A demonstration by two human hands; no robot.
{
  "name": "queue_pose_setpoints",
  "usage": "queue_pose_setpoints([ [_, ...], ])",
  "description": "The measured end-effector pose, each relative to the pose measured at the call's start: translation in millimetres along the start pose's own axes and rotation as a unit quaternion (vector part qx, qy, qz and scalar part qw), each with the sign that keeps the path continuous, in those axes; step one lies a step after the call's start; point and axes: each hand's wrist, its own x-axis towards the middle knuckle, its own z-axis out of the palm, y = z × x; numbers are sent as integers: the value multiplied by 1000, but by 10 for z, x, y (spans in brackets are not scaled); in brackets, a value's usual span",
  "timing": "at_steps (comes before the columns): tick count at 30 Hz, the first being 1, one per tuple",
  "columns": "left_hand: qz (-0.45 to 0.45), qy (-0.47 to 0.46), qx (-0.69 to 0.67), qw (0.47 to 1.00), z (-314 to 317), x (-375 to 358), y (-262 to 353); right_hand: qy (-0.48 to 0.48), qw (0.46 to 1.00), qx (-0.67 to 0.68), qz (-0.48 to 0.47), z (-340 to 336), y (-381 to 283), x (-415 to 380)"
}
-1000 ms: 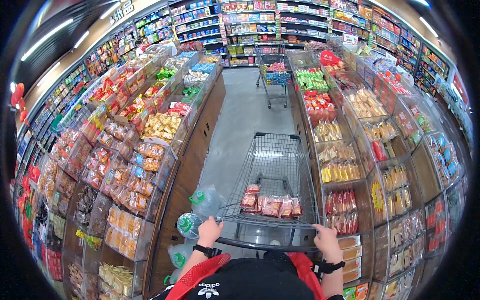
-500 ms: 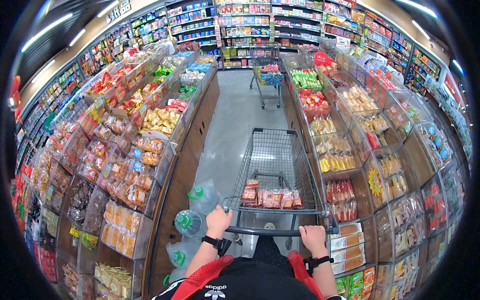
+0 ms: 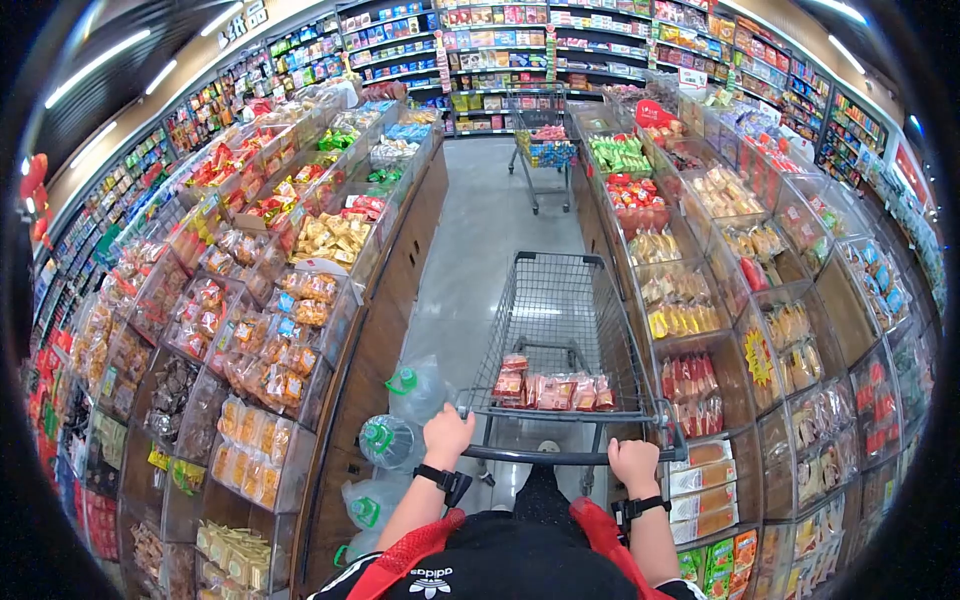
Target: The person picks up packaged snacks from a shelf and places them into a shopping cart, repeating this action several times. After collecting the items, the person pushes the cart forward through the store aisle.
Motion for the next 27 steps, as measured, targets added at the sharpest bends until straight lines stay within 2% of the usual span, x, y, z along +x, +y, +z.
queue_pose_setpoints([
  [13,0,-18,11,1000,-107,-261,-106,49,998,19,-43,32,-15,-328],
  [20,0,-21,26,999,-44,-407,-216,47,998,16,-39,-52,-80,-517],
  [27,8,-35,28,999,-48,-257,-159,34,998,37,-26,-18,-67,-435],
])
